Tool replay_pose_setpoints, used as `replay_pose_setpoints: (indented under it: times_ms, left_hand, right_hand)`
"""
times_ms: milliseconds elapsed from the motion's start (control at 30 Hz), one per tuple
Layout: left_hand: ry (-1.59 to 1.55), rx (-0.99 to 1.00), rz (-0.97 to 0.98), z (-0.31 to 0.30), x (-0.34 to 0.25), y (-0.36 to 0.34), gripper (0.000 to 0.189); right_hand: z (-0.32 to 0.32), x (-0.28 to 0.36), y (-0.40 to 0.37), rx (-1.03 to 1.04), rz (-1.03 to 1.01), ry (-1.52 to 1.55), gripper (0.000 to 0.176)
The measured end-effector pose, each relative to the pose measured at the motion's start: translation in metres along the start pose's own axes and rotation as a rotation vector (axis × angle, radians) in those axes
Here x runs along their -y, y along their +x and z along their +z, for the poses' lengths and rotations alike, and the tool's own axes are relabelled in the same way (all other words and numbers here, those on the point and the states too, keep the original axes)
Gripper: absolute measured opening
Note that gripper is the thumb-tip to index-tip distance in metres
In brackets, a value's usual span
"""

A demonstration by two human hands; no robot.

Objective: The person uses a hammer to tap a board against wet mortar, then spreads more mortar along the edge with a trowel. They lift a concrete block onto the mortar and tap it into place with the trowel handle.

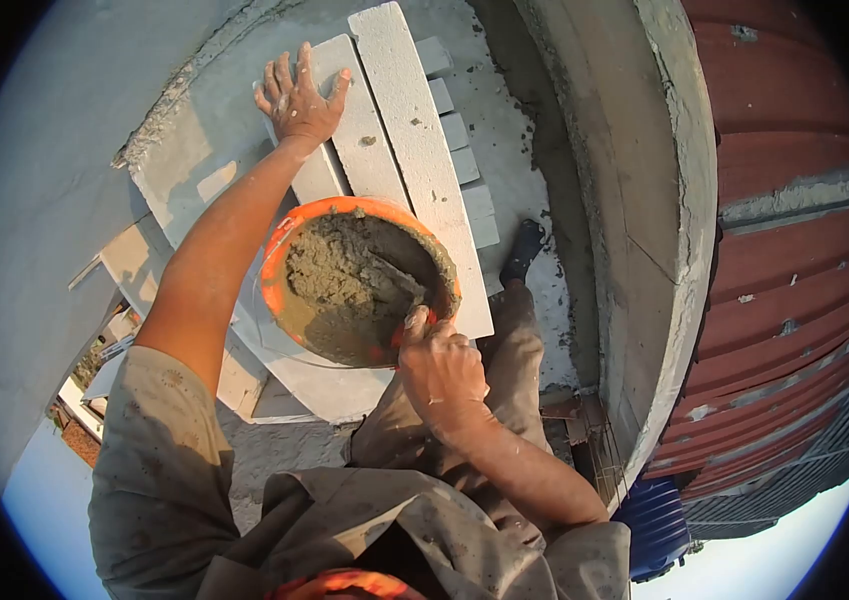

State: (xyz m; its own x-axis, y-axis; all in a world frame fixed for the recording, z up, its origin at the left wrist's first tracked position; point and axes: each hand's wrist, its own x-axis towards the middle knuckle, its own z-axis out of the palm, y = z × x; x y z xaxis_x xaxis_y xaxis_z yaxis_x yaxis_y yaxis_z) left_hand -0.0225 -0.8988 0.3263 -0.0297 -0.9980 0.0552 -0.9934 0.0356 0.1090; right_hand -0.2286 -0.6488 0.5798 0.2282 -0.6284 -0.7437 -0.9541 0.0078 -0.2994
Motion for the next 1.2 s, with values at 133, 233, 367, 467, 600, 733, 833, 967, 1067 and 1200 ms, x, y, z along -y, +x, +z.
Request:
replay_pose_setpoints:
  times_ms: [133, 233, 367, 467, 600, 733, 833, 967, 1067, 1200]
  left_hand:
    - [0.012, -0.015, 0.006, -0.001, -0.001, 0.001, 0.082]
    - [0.001, -0.026, 0.018, -0.001, 0.002, 0.000, 0.081]
    - [-0.027, -0.041, 0.042, 0.000, -0.004, 0.003, 0.081]
    - [0.013, -0.040, 0.049, 0.002, 0.004, -0.002, 0.082]
    - [0.051, -0.008, 0.034, 0.000, 0.000, -0.001, 0.083]
    - [0.081, 0.014, 0.016, -0.001, -0.003, 0.002, 0.082]
    - [0.091, 0.031, 0.004, -0.002, -0.005, 0.002, 0.082]
    - [0.092, 0.036, 0.014, -0.002, -0.005, 0.002, 0.081]
    - [0.042, 0.020, 0.043, -0.002, -0.004, 0.005, 0.079]
    - [0.069, 0.030, 0.055, 0.001, 0.001, 0.003, 0.078]
  right_hand:
    - [-0.007, -0.023, 0.003, 0.095, -0.082, 0.324, 0.028]
    - [-0.010, -0.050, 0.007, 0.116, -0.137, 0.637, 0.027]
    - [-0.011, -0.077, 0.004, 0.170, -0.212, 0.845, 0.037]
    - [-0.012, -0.093, -0.002, 0.151, -0.258, 0.847, 0.040]
    - [-0.026, -0.126, -0.019, 0.141, -0.301, 0.944, 0.042]
    - [-0.032, -0.172, -0.039, 0.088, -0.228, 1.096, 0.045]
    - [-0.018, -0.206, -0.039, 0.012, 0.025, 1.192, 0.043]
    - [0.017, -0.253, 0.032, -0.324, 0.352, 1.057, 0.043]
    - [0.080, -0.313, 0.145, -0.610, 0.347, 0.581, 0.048]
    - [0.151, -0.378, 0.249, -0.539, 0.470, 0.377, 0.052]
